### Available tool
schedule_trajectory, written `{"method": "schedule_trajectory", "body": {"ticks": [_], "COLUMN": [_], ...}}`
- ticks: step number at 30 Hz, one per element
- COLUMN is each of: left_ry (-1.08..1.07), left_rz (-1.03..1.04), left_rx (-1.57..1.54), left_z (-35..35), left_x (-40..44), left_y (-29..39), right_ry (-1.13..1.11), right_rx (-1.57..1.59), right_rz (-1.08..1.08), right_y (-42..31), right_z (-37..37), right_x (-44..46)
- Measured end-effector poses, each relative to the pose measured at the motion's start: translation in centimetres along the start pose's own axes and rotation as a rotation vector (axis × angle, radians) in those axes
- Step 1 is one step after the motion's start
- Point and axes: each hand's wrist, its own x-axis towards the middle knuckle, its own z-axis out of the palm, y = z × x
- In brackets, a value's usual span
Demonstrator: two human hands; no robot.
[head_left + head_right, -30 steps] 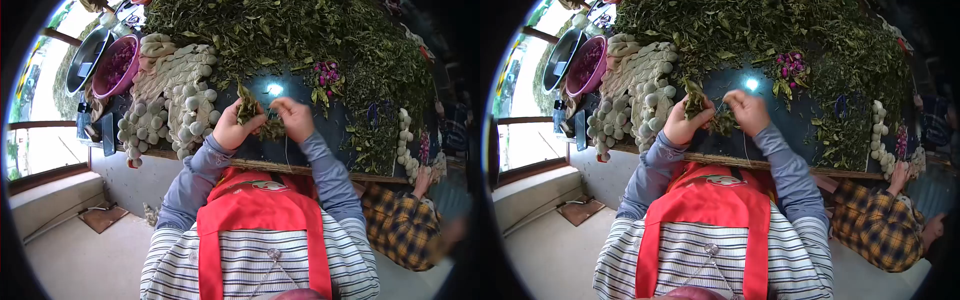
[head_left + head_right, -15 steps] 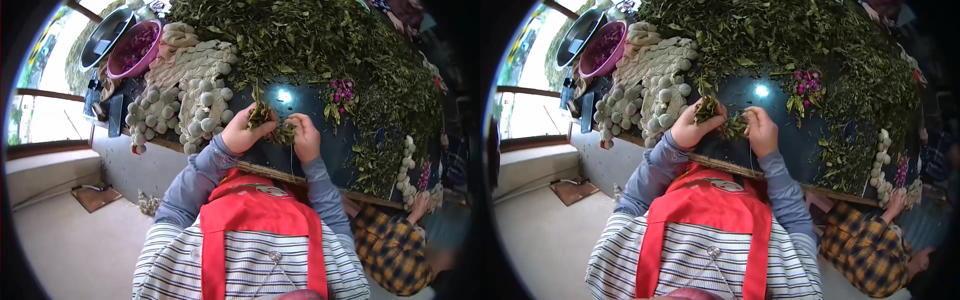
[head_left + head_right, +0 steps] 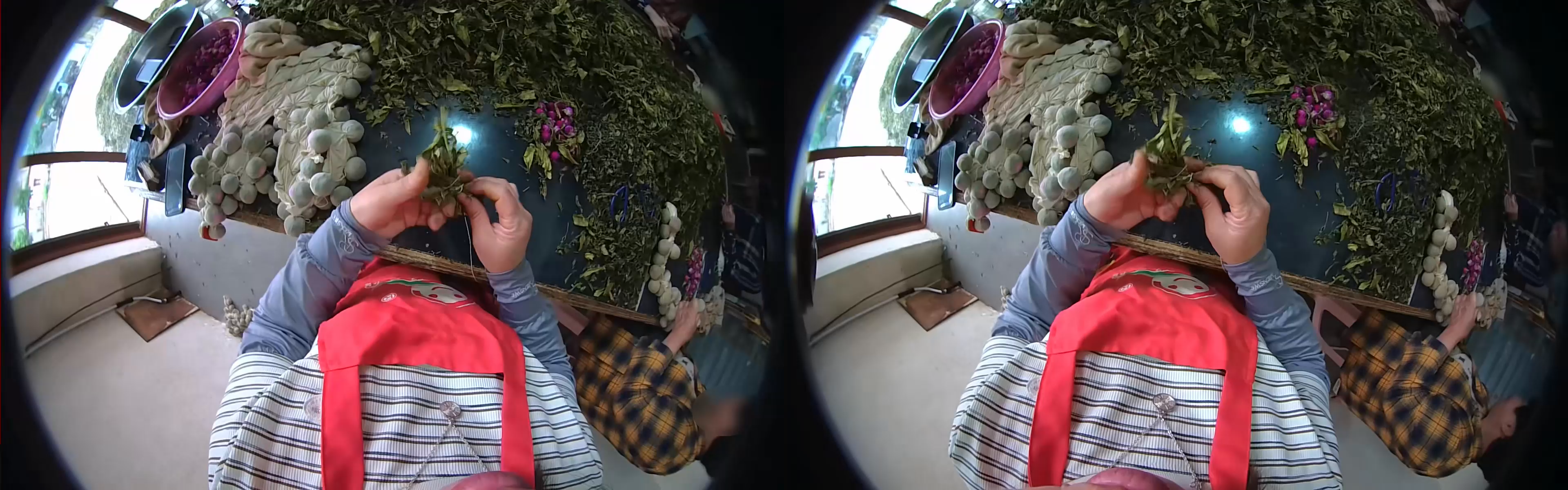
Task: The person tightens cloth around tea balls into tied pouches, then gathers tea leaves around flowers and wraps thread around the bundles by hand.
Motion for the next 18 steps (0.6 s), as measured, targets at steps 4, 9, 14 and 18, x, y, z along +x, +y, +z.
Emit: {"method": "schedule_trajectory", "body": {"ticks": [4, 9, 14, 18], "left_ry": [0.268, 0.367, 0.414, 0.42], "left_rz": [0.116, 0.181, 0.064, -0.004], "left_rx": [-0.027, 0.417, 0.674, 0.766], "left_z": [2.3, 2.5, 3.9, 3.1], "left_x": [-0.3, -0.4, -0.7, -1.8], "left_y": [-1.1, -1.9, -0.5, 0.6], "right_ry": [0.091, -0.132, -0.075, -0.043], "right_rx": [-0.064, -0.282, 0.365, 0.332], "right_rz": [-0.091, -0.024, 0.404, 0.254], "right_y": [1.8, -1.8, -0.8, -1.1], "right_z": [0.0, -0.6, -0.8, 1.0], "right_x": [0.2, 1.1, 0.6, 0.5]}}
